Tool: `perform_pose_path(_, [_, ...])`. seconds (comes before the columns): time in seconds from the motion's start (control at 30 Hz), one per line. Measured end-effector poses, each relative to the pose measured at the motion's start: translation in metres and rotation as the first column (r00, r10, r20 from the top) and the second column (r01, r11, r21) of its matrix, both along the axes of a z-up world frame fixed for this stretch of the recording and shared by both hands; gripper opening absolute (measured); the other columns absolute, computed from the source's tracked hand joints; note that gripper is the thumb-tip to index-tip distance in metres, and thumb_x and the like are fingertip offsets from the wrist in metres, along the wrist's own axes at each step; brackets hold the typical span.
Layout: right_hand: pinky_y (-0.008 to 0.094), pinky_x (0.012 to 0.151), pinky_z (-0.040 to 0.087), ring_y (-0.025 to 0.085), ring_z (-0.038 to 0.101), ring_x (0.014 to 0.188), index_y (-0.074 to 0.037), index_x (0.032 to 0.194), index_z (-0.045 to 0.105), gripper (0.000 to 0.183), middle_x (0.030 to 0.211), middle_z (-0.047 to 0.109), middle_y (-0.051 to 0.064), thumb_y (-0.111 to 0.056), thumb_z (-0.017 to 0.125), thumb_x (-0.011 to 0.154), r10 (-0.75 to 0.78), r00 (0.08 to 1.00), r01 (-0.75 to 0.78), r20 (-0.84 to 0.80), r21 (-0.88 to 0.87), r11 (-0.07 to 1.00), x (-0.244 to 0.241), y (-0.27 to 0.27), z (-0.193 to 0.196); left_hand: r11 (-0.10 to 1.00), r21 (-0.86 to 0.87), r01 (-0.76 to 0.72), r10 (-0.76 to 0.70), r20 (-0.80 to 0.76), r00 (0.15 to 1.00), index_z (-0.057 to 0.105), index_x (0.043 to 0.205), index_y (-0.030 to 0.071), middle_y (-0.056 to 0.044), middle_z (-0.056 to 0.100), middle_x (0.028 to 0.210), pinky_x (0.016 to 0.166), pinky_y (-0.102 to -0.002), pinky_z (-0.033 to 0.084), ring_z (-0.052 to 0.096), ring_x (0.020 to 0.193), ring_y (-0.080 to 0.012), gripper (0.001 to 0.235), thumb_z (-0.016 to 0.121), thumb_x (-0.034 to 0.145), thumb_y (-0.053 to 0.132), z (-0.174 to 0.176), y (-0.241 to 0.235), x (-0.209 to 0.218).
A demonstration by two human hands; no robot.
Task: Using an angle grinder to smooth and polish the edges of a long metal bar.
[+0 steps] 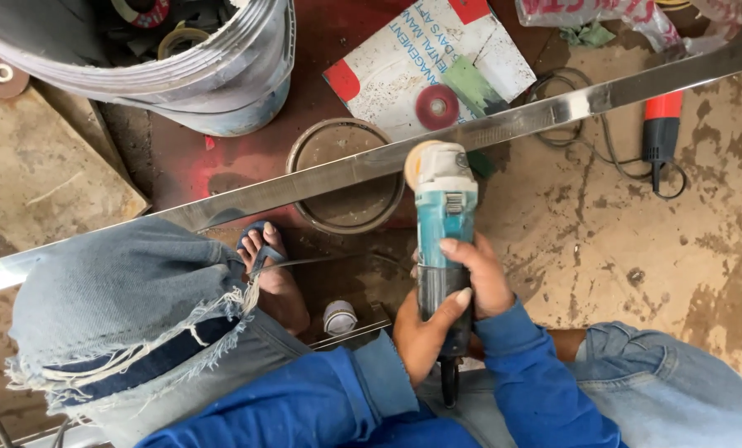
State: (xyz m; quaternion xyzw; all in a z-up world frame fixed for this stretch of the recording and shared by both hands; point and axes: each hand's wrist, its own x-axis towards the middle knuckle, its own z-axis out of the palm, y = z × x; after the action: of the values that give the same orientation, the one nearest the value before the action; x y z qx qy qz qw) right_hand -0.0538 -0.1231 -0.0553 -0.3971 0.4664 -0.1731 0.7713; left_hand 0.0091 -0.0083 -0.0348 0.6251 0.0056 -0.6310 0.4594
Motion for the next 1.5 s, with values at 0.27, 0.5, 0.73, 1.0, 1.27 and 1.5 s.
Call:
perform_pose_path(0.27, [0.038, 0.078, 0.059, 0.025, 0.071, 0.085, -0.002, 0.118, 0.068, 0.048, 0.099, 0.074, 0.014, -0.025, 0.076, 0.077, 0.296, 0.954, -0.295, -0.043, 0.038, 0.955, 0.02, 0.008, -0.02, 0.957, 0.03, -0.287, 0.287, 0.006, 0.958, 0.068, 0.135, 0.012, -0.011, 0.079, 0.124, 0.101, -0.033, 0.06, 0.074, 0.118, -0.0218, 0.064, 0.07, 0.08, 0.045, -0.014, 0.026, -0.015])
perform_pose_path(0.5, [0.045, 0.063, 0.064, 0.037, 0.074, 0.066, 0.007, 0.106, 0.068, 0.039, 0.086, 0.075, 0.026, -0.025, 0.069, 0.084, 0.017, 1.0, -0.017, -0.001, 0.0, 1.0, 0.005, -0.002, 0.003, 0.998, -0.037, -0.049, 0.049, -0.017, 0.999, 0.069, 0.125, 0.013, -0.008, 0.077, 0.111, 0.087, -0.033, 0.061, 0.073, 0.101, -0.0184, 0.058, 0.072, 0.079, 0.046, -0.001, -0.002, 0.0])
perform_pose_path(0.73, [0.045, 0.066, 0.064, 0.036, 0.072, 0.068, 0.004, 0.118, 0.061, 0.052, 0.091, 0.072, 0.025, -0.024, 0.076, 0.077, 0.267, 0.963, -0.271, 0.045, 0.11, 0.956, 0.032, 0.003, -0.006, 0.974, 0.066, -0.217, 0.214, 0.058, 0.975, 0.072, 0.127, 0.013, -0.008, 0.08, 0.112, 0.092, -0.031, 0.06, 0.074, 0.104, -0.0156, 0.058, 0.067, 0.081, 0.047, -0.006, 0.018, -0.004])
perform_pose_path(1.0, [0.045, 0.062, 0.062, 0.037, 0.072, 0.065, 0.008, 0.108, 0.065, 0.04, 0.084, 0.073, 0.027, -0.022, 0.07, 0.083, 0.013, 1.0, -0.013, 0.006, 0.033, 0.999, 0.013, -0.004, 0.005, 0.998, 0.0, -0.063, 0.063, 0.008, 0.998, 0.073, 0.12, 0.013, -0.007, 0.077, 0.105, 0.084, -0.032, 0.06, 0.073, 0.096, -0.017, 0.054, 0.07, 0.079, 0.048, -0.001, -0.006, 0.005])
perform_pose_path(1.27, [0.042, 0.057, 0.062, 0.035, 0.072, 0.06, 0.006, 0.105, 0.064, 0.037, 0.081, 0.073, 0.025, -0.02, 0.073, 0.08, 0.098, 0.994, -0.099, 0.04, 0.041, 0.994, 0.032, -0.001, -0.006, 0.979, -0.006, -0.203, 0.203, 0.075, 0.976, 0.076, 0.112, 0.012, -0.005, 0.076, 0.095, 0.076, -0.031, 0.058, 0.068, 0.085, -0.0125, 0.045, 0.071, 0.082, 0.045, -0.019, 0.011, -0.006])
perform_pose_path(1.5, [0.043, 0.062, 0.062, 0.035, 0.071, 0.064, 0.006, 0.108, 0.066, 0.037, 0.084, 0.073, 0.026, -0.019, 0.072, 0.08, 0.161, 0.987, -0.161, 0.004, 0.055, 0.985, 0.039, -0.001, -0.003, 0.96, 0.021, -0.278, 0.276, 0.079, 0.958, 0.074, 0.12, 0.011, -0.008, 0.079, 0.102, 0.084, -0.03, 0.059, 0.073, 0.094, -0.0153, 0.053, 0.07, 0.08, 0.046, -0.015, 0.008, -0.001])
